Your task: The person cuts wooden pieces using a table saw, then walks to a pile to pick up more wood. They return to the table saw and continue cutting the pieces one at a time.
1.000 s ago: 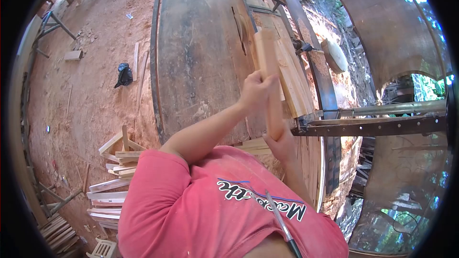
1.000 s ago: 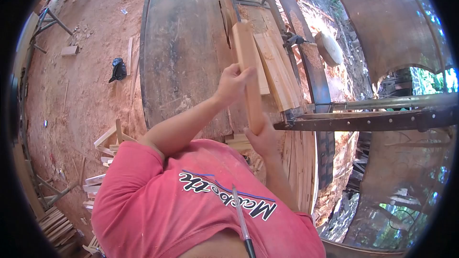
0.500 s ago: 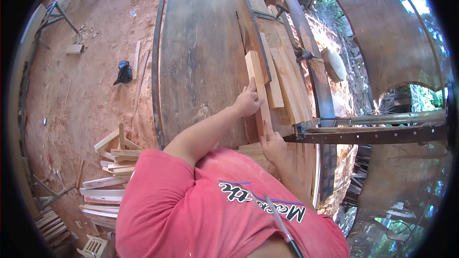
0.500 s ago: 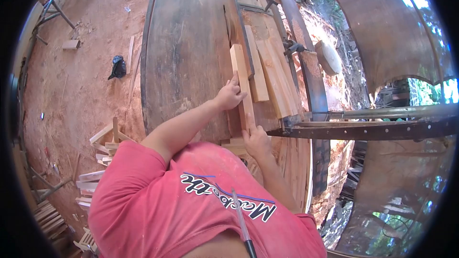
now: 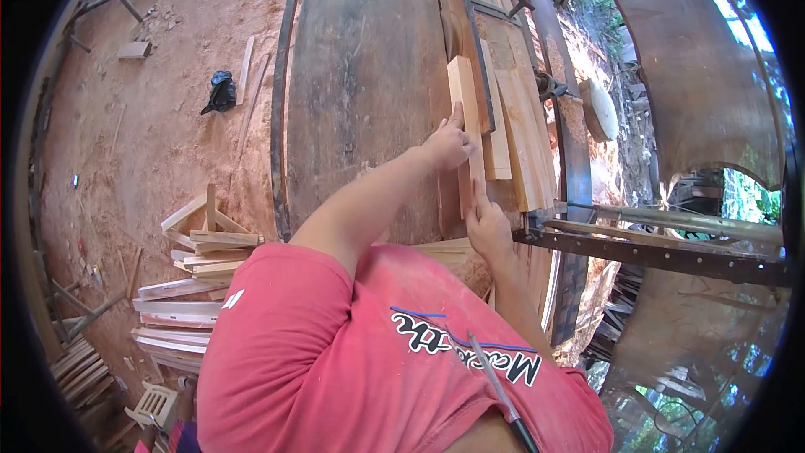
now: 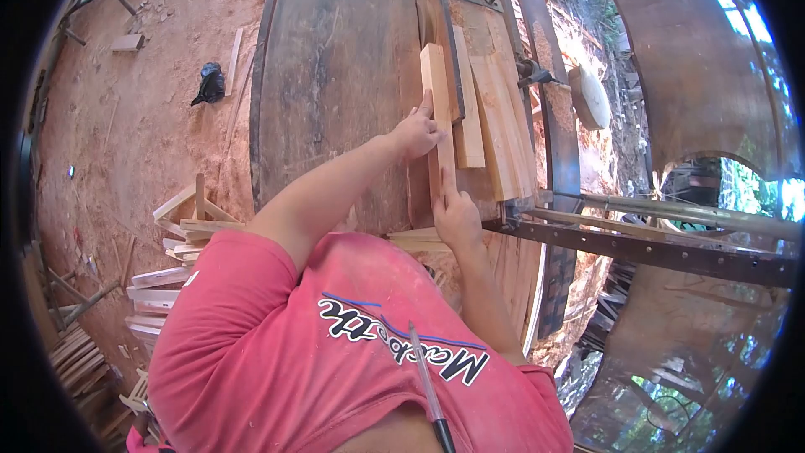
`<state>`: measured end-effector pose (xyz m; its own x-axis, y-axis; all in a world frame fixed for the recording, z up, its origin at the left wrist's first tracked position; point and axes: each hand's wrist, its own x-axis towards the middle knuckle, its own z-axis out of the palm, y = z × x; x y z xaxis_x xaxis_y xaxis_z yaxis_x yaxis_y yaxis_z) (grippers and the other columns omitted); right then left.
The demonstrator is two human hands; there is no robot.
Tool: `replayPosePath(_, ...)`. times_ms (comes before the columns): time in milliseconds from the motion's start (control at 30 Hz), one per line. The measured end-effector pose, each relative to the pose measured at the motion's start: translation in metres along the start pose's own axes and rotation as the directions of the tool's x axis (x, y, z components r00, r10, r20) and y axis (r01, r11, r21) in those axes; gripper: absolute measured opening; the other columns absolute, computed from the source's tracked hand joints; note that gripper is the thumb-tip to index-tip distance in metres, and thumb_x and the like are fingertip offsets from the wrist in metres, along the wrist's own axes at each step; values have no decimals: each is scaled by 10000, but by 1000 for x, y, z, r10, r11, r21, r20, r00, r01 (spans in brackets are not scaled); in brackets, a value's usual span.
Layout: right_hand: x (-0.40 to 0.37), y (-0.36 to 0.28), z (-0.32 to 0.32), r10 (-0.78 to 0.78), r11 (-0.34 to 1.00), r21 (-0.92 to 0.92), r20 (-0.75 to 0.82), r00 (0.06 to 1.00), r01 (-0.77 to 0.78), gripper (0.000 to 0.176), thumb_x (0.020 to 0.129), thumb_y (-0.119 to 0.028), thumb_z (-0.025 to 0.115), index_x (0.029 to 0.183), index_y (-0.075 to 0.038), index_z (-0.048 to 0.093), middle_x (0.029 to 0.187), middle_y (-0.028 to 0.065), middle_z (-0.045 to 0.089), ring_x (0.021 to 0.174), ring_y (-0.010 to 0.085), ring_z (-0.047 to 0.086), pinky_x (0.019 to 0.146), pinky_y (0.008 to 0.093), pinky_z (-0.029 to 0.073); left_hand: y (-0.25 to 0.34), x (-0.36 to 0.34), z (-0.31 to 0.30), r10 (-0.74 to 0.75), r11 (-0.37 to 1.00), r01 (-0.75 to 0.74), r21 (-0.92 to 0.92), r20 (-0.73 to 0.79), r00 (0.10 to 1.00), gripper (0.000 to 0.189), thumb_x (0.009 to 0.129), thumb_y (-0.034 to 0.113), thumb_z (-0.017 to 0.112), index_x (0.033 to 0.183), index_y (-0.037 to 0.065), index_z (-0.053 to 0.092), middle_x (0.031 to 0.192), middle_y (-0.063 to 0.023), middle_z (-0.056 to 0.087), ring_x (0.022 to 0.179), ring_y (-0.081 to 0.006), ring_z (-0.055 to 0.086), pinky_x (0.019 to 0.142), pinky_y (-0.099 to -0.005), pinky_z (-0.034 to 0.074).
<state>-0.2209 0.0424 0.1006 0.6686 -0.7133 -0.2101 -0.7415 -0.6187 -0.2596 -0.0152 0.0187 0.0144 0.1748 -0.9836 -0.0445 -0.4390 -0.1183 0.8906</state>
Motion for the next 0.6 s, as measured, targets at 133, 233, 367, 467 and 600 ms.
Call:
replayPosePath(133,11,-4,-3,13,1000,-10,19,1000,-13,614,895,-241,539,1482,-183,370,845,292,602,818,476,610,765,541,486,-7,11,-4,8,1000,-9,29,12,1000,499,974,365,450,1082,-62,683,1540,-367,-51,1437,-434,205,1198,-460,137)
replayPosePath(233,17,-7,-6,33,999,6,38,999,-33,614,894,-244,537,1482,-188,368,855,298,606,831,480,612,773,542,486,-7,15,-8,0,999,-1,36,26,1000,502,972,368,447,1106,-59,675,1535,-376,-50,1439,-437,198,1196,-468,141)
replayPosePath(367,21,-5,-4,26,1000,13,29,999,-27,609,892,-246,540,1477,-191,376,856,297,607,832,482,611,774,541,485,-8,18,-11,8,993,-15,114,61,998,516,978,350,387,1156,-51,659,1507,-420,33,1489,-363,5,1190,-494,150)
replayPosePath(467,24,-4,-3,20,1000,12,25,999,-20,613,893,-248,539,1481,-195,374,854,290,608,837,475,612,779,535,485,-11,20,-10,21,996,-22,82,15,1000,500,970,362,452,1129,-62,664,1524,-394,-49,1435,-446,203,1193,-482,144)
replayPosePath(600,26,-4,-3,39,999,-8,36,999,-39,622,894,-255,538,1490,-202,365,858,276,610,844,460,615,792,526,483,-12,23,-11,23,997,-24,69,14,1000,495,970,358,457,1124,-63,666,1514,-409,-51,1429,-458,206,1189,-489,156)
